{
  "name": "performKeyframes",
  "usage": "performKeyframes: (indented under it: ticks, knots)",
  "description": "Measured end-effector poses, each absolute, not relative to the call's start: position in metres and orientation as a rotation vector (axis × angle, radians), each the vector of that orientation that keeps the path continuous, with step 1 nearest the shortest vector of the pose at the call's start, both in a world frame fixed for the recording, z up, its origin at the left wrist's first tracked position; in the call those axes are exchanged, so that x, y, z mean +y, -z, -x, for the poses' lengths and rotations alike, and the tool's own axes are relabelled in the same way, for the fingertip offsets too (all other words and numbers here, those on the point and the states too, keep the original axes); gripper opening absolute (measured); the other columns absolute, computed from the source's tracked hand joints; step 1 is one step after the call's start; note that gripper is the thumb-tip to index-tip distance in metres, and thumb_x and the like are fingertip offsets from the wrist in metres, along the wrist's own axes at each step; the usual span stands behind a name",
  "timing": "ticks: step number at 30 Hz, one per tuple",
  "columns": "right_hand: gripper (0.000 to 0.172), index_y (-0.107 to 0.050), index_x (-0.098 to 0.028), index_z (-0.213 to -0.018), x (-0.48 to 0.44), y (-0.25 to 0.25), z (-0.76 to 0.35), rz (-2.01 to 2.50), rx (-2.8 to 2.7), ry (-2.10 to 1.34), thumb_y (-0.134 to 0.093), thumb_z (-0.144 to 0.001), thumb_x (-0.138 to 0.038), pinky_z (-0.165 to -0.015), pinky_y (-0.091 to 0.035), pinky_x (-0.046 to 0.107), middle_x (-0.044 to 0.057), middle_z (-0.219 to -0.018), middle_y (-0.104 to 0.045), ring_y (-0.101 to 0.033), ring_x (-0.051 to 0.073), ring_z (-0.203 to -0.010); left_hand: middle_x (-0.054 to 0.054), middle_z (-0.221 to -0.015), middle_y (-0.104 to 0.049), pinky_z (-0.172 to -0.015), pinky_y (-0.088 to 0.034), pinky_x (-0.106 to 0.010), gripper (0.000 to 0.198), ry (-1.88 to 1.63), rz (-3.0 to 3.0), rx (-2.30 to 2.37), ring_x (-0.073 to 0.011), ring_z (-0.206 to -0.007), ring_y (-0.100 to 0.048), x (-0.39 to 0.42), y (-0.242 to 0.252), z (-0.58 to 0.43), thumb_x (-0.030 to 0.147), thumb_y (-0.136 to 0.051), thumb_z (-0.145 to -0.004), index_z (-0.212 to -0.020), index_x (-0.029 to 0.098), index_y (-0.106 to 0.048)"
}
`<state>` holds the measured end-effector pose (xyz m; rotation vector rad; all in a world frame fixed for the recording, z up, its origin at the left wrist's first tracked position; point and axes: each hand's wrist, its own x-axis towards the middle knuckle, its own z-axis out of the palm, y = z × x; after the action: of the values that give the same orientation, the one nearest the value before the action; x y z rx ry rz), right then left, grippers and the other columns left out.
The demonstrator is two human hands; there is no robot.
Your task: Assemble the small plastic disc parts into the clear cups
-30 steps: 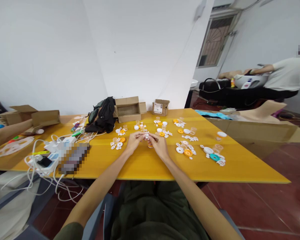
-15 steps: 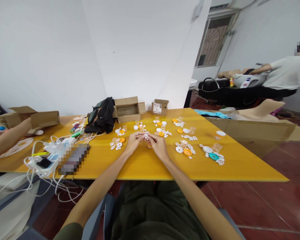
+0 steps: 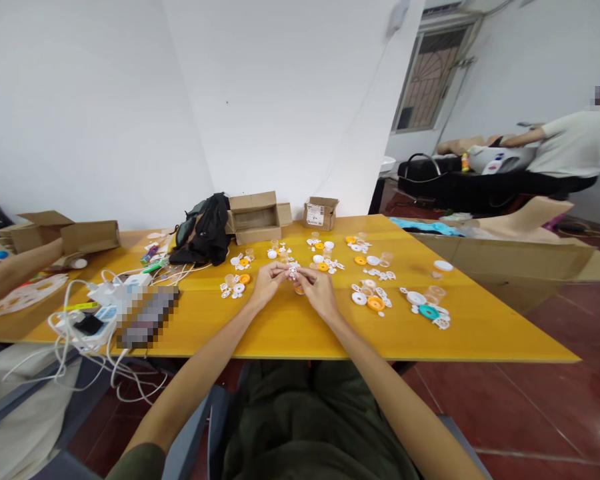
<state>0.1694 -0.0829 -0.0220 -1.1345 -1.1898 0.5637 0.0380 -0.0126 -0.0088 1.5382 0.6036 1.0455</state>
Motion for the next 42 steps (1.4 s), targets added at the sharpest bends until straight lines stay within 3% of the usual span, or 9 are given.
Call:
performKeyframes:
  ticks: [9, 20, 26, 32, 36, 38, 42]
  knots:
    - [0.035, -0.080, -0.019, -0.083, -0.084, 0.019, -0.172, 1.116, -1.222, -0.604, -0.061, -0.079, -0.048, -0.053, -0.058, 0.030, 0.006, -0.075, -0.077, -0.071, 0.021, -0.065, -0.006, -0.077, -0.078, -0.074, -0.058, -0.031, 0.022, -1.047, -1.557, 0.610, -0.0190, -0.070, -0.072, -0.012, 0.008, -0.037, 0.033, -0.083, -0.069, -0.079, 0.016, -0.073]
    - [0.043, -0.078, -0.021, -0.076, -0.085, 0.016, -0.170, 1.114, -1.182, -0.602, -0.064, -0.078, -0.062, -0.048, -0.058, 0.031, 0.005, -0.068, -0.074, -0.068, 0.020, -0.054, -0.006, -0.076, -0.077, -0.076, -0.058, -0.032, 0.027, -1.020, -1.627, 0.588, -0.0209, -0.074, -0.073, -0.013, 0.009, -0.037, 0.040, -0.084, -0.069, -0.078, 0.016, -0.074]
    - [0.044, -0.077, -0.021, -0.077, -0.090, 0.013, -0.169, 1.154, -1.218, -0.523, -0.059, -0.082, -0.061, -0.048, -0.056, 0.030, 0.005, -0.071, -0.074, -0.068, 0.021, -0.057, -0.006, -0.079, -0.078, -0.076, -0.056, -0.032, 0.026, -1.038, -1.680, 0.568, -0.0216, -0.076, -0.071, -0.014, 0.005, -0.039, 0.041, -0.081, -0.071, -0.080, 0.017, -0.076]
    - [0.037, -0.075, -0.022, -0.078, -0.084, 0.019, -0.172, 1.176, -1.192, -0.392, -0.061, -0.083, -0.056, -0.063, -0.057, 0.035, 0.005, -0.069, -0.074, -0.070, 0.023, -0.062, -0.006, -0.086, -0.078, -0.079, -0.053, -0.033, 0.010, -1.026, -1.995, 0.691, -0.0242, -0.086, -0.069, -0.007, -0.005, -0.024, 0.029, -0.071, -0.079, -0.078, 0.021, -0.077]
    - [0.039, -0.074, -0.022, -0.078, -0.079, 0.023, -0.172, 1.165, -1.131, -0.431, -0.061, -0.083, -0.059, -0.063, -0.058, 0.034, 0.007, -0.072, -0.075, -0.072, 0.024, -0.066, -0.005, -0.087, -0.073, -0.088, -0.051, -0.035, 0.012, -0.954, -2.234, 0.790, -0.0247, -0.090, -0.066, 0.002, 0.001, -0.009, 0.013, -0.074, -0.068, -0.077, 0.022, -0.075]
    - [0.040, -0.073, -0.021, -0.078, -0.079, 0.023, -0.171, 1.154, -1.106, -0.448, -0.061, -0.082, -0.059, -0.063, -0.059, 0.034, 0.007, -0.074, -0.076, -0.073, 0.025, -0.068, -0.005, -0.085, -0.071, -0.084, -0.052, -0.034, 0.017, -0.899, -2.272, 0.823, -0.0242, -0.086, -0.065, 0.006, 0.006, -0.005, 0.010, -0.075, -0.062, -0.074, 0.022, -0.073]
    - [0.040, -0.072, -0.021, -0.076, -0.078, 0.022, -0.171, 1.143, -1.072, -0.458, -0.063, -0.081, -0.059, -0.066, -0.060, 0.036, 0.007, -0.073, -0.076, -0.073, 0.025, -0.068, -0.002, -0.073, -0.067, -0.072, -0.051, -0.030, 0.015, -0.828, -2.217, 0.811, -0.0194, -0.069, -0.061, 0.010, 0.011, -0.002, 0.007, -0.070, -0.063, -0.067, 0.022, -0.071]
